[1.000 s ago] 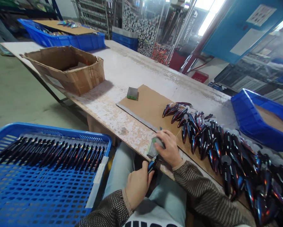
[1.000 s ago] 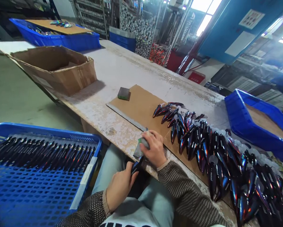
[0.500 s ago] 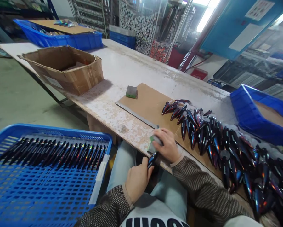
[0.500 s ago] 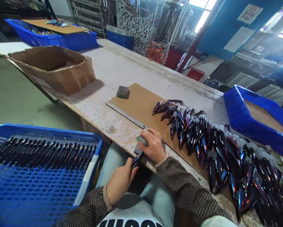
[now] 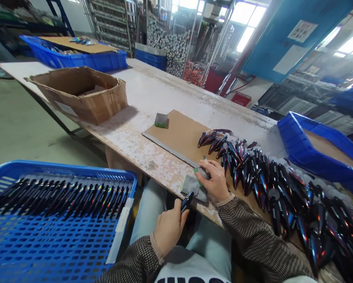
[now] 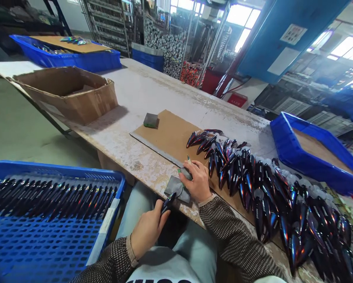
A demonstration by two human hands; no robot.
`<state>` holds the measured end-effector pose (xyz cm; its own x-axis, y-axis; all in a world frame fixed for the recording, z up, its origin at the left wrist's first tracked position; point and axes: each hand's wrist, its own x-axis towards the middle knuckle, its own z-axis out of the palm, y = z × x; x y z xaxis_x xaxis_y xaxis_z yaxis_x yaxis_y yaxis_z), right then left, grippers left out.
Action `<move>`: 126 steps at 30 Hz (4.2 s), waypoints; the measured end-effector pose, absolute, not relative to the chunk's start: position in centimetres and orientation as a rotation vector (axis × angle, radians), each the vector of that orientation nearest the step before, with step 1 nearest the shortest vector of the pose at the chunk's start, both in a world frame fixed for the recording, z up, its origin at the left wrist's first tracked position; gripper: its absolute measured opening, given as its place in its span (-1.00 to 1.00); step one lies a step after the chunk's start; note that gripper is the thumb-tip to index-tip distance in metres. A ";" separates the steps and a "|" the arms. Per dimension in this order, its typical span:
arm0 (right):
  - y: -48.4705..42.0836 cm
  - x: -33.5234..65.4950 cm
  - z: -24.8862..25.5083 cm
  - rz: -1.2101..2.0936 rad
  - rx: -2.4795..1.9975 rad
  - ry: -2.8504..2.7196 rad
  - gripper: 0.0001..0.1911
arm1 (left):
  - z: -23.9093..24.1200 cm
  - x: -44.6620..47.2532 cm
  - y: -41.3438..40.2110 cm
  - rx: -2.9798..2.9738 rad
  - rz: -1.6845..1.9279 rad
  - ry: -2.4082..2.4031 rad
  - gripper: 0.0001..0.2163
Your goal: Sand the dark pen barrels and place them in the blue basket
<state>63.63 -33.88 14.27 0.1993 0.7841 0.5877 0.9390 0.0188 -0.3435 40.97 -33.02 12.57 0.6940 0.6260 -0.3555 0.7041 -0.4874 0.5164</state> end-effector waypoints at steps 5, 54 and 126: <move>-36.5 59.3 14.3 -0.228 -1.932 -1.645 -0.79 | 12.1 41.1 -33.2 2.199 -0.096 0.998 -0.77; -34.7 63.8 14.6 -0.150 -1.726 -1.176 -0.67 | 12.4 41.7 -33.8 0.656 0.141 0.613 -0.54; -37.5 65.2 17.5 0.212 -1.591 -0.929 -0.66 | 12.7 44.0 -37.0 0.659 -0.024 0.635 -0.31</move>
<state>65.16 -37.53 17.45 0.6619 0.6597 0.3558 0.4406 0.0416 -0.8967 43.97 -37.05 12.66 0.8118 0.1739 -0.5575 0.2160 0.7975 0.5634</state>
